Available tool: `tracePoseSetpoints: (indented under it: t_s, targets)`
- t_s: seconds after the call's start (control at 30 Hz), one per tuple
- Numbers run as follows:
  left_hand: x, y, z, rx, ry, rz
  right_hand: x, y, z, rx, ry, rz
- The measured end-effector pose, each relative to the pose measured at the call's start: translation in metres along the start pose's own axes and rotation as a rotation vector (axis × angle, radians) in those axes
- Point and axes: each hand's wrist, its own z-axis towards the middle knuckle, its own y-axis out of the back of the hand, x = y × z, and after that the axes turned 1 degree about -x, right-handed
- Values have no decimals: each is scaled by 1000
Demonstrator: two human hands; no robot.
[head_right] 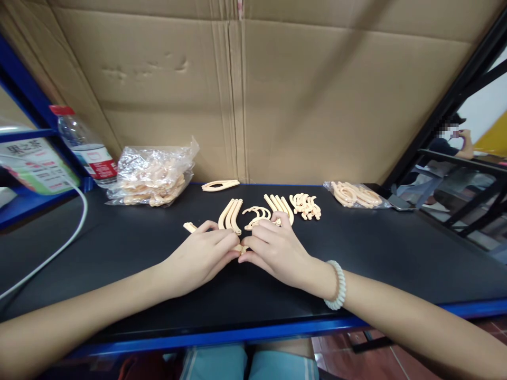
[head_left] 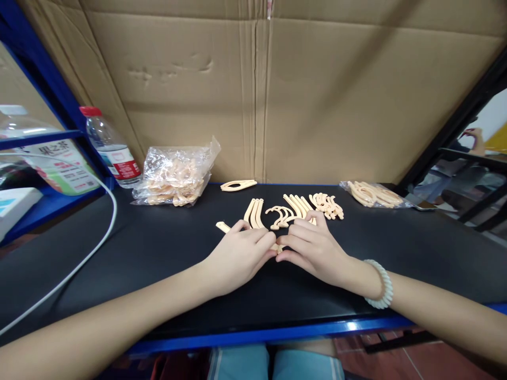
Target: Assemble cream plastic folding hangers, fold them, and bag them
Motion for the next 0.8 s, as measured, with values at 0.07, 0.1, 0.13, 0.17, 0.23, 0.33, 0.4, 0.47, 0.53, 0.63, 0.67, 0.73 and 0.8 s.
tracePoseSetpoints:
  t_s: [0.07, 0.1, 0.13, 0.17, 0.23, 0.33, 0.4, 0.47, 0.53, 0.63, 0.67, 0.73, 0.8]
  targets:
    - [1, 1, -1, 6, -9, -45, -2, -1, 0, 17, -46, 120]
    - [1, 2, -1, 3, -12, -66, -2, -1, 1, 26, -65, 173]
    - [2, 2, -1, -3, -16, -83, -2, -1, 2, 34, -83, 224]
    - [3, 3, -1, -10, -25, -97, -3, 0, 3, 40, -102, 274]
    - [5, 6, 0, -24, -57, -116, -4, 3, 5, 46, -143, 376]
    - [11, 13, 2, -36, -88, -119, -11, 8, 8, 38, -240, 493]
    - [19, 19, 3, -29, -78, -135, -22, 9, 7, 5, -288, 455]
    - [30, 25, 2, -10, -34, -170, -36, 8, 4, -11, -302, 327]
    - [44, 30, 1, 18, 36, -181, -49, 5, 0, 17, -306, 208]
    - [62, 31, 1, 78, 38, -161, -59, -1, -3, 95, -297, 125]
    - [66, 30, 1, 97, 20, -161, -60, -3, -3, 119, -288, 111]
    - [71, 26, 1, 138, -15, -170, -59, -6, -2, 160, -268, 97]
    - [73, 22, 1, 164, -37, -173, -57, -9, 0, 189, -241, 97]
